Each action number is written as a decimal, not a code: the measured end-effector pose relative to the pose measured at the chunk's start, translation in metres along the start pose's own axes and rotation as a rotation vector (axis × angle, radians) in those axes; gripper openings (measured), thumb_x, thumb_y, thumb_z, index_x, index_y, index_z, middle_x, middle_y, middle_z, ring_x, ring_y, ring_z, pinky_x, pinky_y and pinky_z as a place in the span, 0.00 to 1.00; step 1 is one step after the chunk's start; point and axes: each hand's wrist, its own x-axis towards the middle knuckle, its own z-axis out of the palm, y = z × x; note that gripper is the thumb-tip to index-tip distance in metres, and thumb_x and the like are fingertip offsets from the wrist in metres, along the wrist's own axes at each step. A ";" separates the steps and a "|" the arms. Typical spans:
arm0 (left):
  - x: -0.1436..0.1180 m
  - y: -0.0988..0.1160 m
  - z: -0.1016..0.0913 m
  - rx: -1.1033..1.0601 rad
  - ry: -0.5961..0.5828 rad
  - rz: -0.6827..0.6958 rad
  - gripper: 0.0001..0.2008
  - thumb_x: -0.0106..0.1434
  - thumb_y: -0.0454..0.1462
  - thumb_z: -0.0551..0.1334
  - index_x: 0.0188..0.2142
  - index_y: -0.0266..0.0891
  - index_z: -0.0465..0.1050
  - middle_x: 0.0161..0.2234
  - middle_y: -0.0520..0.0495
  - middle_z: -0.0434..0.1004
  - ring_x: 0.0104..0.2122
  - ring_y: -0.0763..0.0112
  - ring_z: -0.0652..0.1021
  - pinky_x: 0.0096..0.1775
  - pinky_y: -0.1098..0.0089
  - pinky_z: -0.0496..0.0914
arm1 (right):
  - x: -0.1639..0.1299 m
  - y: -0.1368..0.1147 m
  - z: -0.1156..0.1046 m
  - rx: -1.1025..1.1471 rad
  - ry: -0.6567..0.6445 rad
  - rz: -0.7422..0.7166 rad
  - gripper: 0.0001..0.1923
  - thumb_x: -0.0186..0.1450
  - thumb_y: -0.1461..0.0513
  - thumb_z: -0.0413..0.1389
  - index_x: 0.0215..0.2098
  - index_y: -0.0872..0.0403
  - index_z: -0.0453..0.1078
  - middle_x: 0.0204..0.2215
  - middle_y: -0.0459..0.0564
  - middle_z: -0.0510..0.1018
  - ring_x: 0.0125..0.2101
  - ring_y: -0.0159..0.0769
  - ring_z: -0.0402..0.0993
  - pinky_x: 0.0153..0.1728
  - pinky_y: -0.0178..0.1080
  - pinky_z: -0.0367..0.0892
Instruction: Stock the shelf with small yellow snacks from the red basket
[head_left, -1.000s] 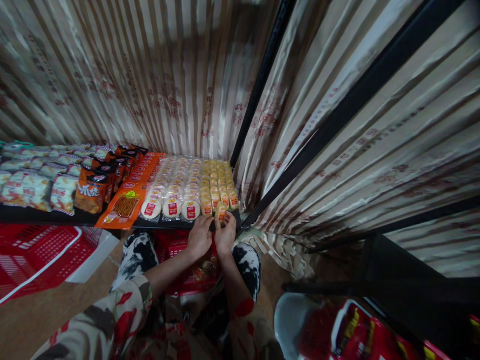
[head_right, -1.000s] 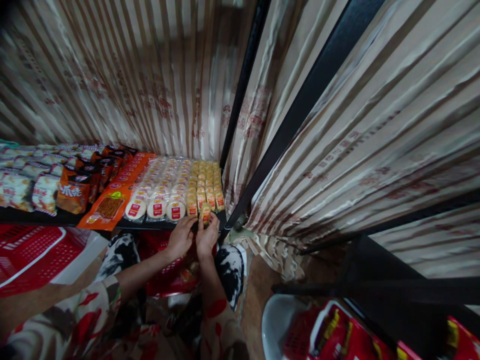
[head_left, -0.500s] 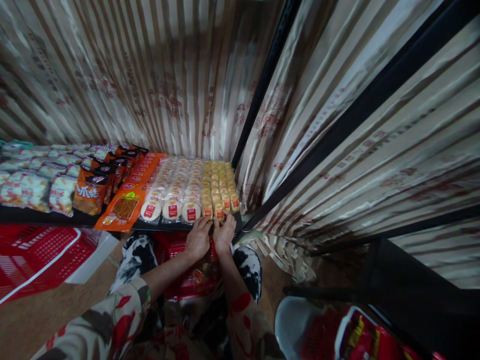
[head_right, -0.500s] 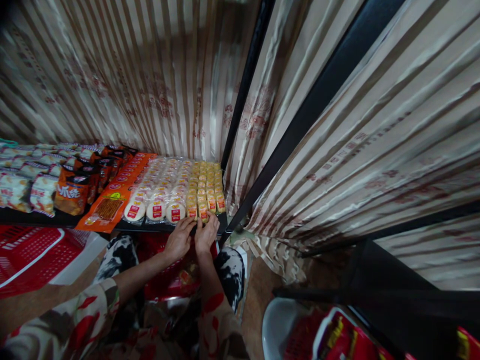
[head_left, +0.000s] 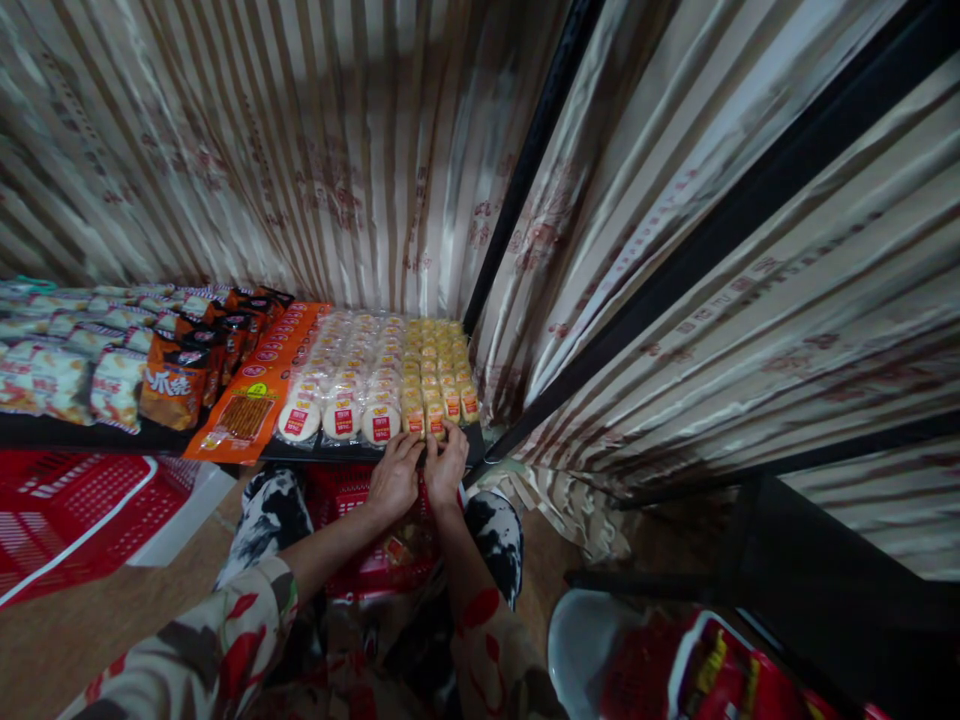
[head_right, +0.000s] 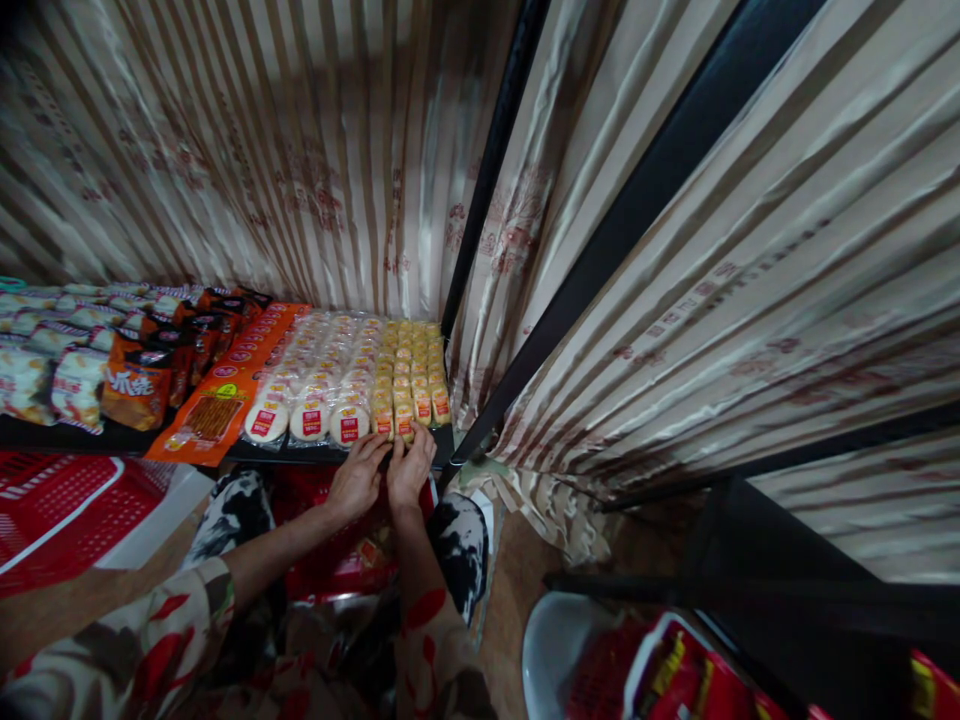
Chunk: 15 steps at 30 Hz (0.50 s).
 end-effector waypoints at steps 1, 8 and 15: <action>0.000 0.000 0.000 0.009 -0.005 0.005 0.27 0.52 0.23 0.52 0.52 0.34 0.67 0.56 0.41 0.65 0.58 0.60 0.59 0.59 0.60 0.58 | 0.000 0.000 0.000 -0.003 0.000 -0.003 0.16 0.61 0.60 0.48 0.47 0.55 0.65 0.46 0.57 0.69 0.47 0.42 0.61 0.44 0.43 0.63; 0.000 0.001 -0.001 0.067 -0.015 0.015 0.26 0.53 0.23 0.52 0.52 0.32 0.67 0.56 0.42 0.64 0.58 0.62 0.58 0.59 0.60 0.59 | -0.002 0.004 0.001 -0.071 -0.001 -0.057 0.16 0.62 0.62 0.47 0.48 0.54 0.65 0.47 0.55 0.69 0.48 0.40 0.62 0.47 0.43 0.61; -0.002 0.000 -0.001 0.086 0.002 0.040 0.25 0.53 0.24 0.52 0.51 0.34 0.67 0.56 0.43 0.65 0.58 0.62 0.59 0.59 0.59 0.60 | -0.003 0.004 0.000 -0.063 -0.007 -0.075 0.17 0.63 0.61 0.47 0.48 0.55 0.66 0.49 0.55 0.69 0.50 0.39 0.61 0.47 0.42 0.61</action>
